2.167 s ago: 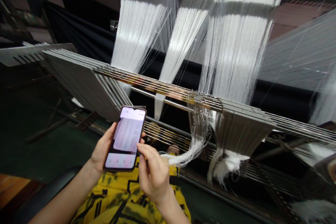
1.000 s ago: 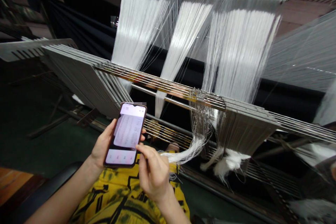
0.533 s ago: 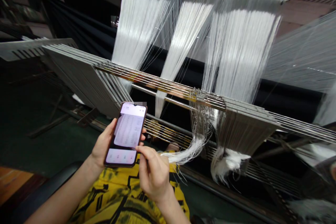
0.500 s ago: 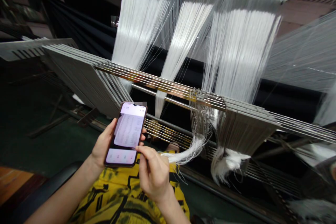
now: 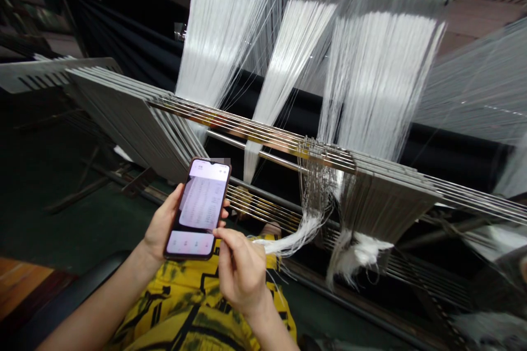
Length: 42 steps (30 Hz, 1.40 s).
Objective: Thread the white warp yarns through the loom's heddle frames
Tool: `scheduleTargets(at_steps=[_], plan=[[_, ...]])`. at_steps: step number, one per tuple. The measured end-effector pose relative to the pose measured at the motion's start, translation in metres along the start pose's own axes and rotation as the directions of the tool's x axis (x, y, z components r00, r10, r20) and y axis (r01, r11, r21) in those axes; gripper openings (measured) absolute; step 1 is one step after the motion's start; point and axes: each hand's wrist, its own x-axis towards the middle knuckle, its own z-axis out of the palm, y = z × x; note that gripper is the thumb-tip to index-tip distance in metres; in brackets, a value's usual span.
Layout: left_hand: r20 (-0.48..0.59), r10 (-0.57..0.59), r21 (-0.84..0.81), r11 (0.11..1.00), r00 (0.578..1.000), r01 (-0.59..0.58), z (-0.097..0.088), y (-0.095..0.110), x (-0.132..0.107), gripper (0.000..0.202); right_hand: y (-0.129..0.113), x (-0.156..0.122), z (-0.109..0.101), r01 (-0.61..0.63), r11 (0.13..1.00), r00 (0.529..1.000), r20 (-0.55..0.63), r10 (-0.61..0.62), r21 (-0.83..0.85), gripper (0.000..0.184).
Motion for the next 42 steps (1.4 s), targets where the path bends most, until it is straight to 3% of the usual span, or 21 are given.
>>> scheduleTargets(at_steps=[42], plan=[[0.032,-0.014,0.010,1.000,0.999,0.013,-0.0095,0.0007,-0.0005,0.067,-0.0008,-0.0002,0.0019,-0.022,0.999,1.000,0.005,0.022,-0.042,0.031]])
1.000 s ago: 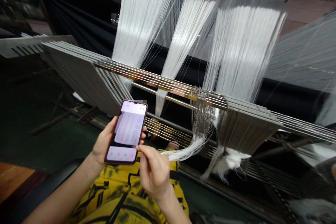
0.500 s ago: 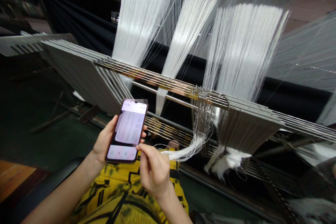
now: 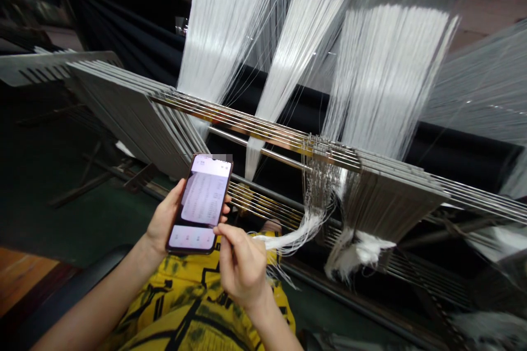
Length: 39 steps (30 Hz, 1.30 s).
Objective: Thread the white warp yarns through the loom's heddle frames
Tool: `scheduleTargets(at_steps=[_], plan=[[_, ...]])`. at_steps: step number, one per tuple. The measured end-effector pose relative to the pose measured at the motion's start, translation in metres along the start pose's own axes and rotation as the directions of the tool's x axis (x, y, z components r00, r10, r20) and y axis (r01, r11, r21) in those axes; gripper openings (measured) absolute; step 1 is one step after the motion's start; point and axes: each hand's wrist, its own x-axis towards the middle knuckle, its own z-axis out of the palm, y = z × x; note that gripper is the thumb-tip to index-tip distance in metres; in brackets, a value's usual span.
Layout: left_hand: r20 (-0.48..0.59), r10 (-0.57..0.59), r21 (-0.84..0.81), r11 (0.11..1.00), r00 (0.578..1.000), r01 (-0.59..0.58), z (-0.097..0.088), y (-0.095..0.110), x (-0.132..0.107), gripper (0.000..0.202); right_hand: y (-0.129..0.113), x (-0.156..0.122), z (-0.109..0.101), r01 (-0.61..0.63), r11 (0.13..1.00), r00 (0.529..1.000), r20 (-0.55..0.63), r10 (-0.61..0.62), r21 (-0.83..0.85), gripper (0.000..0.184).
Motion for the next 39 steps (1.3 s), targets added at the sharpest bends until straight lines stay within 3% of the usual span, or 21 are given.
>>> scheduleTargets(at_steps=[22,25,31,39], plan=[[-0.053,0.024,0.060,0.998,0.998,-0.021,0.004,0.002,0.000,0.068,0.001,0.000,0.001,0.023,1.000,1.000,-0.013,-0.022,0.019,0.033],[-0.045,0.015,0.057,0.998,0.999,-0.012,0.003,0.002,0.000,0.071,-0.001,0.002,0.000,0.008,0.999,1.000,0.019,-0.009,0.048,0.031],[-0.078,0.038,0.071,0.997,0.996,-0.032,0.002,0.000,0.001,0.068,-0.003,0.008,0.002,0.067,0.985,0.982,0.163,-0.093,0.156,0.039],[-0.069,0.053,-0.018,0.998,0.996,-0.054,-0.003,-0.002,-0.002,0.056,-0.002,0.010,0.003,0.094,0.983,0.983,0.143,-0.116,0.156,0.043]])
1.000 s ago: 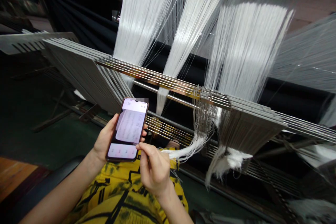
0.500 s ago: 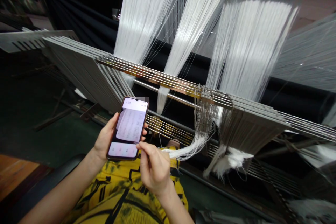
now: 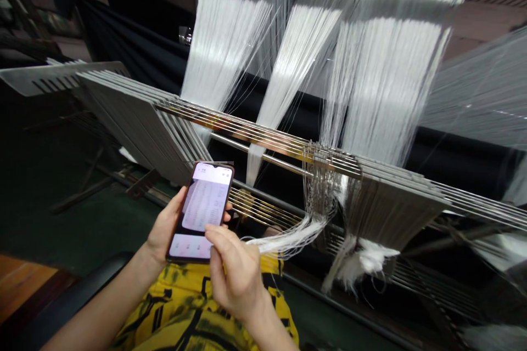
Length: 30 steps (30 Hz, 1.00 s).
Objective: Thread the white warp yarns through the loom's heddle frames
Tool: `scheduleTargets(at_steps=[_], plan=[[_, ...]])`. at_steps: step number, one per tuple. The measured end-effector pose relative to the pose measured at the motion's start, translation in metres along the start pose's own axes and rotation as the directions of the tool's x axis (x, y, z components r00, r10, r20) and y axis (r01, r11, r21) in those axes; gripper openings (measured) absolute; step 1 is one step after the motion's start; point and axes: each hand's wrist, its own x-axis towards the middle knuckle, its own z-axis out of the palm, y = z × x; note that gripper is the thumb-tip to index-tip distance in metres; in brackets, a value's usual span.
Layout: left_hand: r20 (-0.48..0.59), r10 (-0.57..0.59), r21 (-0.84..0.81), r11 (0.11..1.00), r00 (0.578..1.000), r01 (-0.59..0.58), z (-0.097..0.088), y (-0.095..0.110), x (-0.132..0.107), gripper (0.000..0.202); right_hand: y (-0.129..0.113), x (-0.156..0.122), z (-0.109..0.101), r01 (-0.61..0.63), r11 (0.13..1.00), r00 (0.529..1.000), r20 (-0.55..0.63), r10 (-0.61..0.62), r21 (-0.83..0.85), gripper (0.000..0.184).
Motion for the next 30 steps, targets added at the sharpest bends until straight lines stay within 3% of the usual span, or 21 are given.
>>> scheduleTargets(at_steps=[9,18,30], plan=[[-0.059,-0.004,-0.031,1.000,0.998,0.003,0.008,-0.001,-0.001,0.052,0.000,0.009,-0.004,-0.008,0.999,0.999,-0.054,0.006,-0.051,0.042],[-0.051,0.013,-0.045,0.999,0.999,-0.016,0.007,-0.001,-0.002,0.050,0.003,0.008,-0.003,-0.025,0.999,0.993,-0.117,0.022,-0.021,0.043],[-0.033,0.003,-0.055,0.998,0.999,-0.005,0.007,-0.002,-0.002,0.051,0.003,0.007,-0.004,-0.026,0.999,0.993,-0.114,0.021,-0.037,0.041]])
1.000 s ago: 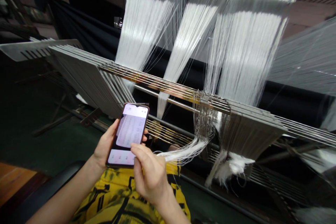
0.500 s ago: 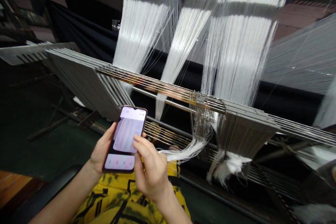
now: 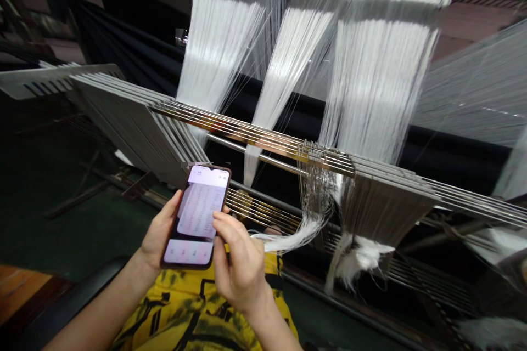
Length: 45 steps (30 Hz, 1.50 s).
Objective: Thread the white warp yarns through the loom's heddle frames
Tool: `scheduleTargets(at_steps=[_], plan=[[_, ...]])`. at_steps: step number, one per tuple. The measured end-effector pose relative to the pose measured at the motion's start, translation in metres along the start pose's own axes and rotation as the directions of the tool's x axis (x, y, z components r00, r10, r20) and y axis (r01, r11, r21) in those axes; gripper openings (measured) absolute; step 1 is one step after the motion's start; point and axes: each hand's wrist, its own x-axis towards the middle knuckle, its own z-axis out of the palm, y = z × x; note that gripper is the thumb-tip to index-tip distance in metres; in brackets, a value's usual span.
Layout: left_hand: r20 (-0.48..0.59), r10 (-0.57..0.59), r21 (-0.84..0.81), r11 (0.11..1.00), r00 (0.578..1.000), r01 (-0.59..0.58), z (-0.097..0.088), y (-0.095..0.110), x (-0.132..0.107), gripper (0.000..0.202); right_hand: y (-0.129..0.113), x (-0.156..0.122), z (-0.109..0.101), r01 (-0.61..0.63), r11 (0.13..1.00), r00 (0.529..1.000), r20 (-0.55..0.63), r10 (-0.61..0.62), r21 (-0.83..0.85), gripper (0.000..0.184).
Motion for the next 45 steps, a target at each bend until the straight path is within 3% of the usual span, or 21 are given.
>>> scheduleTargets(at_steps=[45], plan=[[0.036,-0.030,0.019,0.999,0.999,0.029,0.0006,0.0015,0.0009,0.057,0.0023,-0.0046,-0.0004,-0.051,0.998,0.999,-0.019,0.050,-0.030,0.039]])
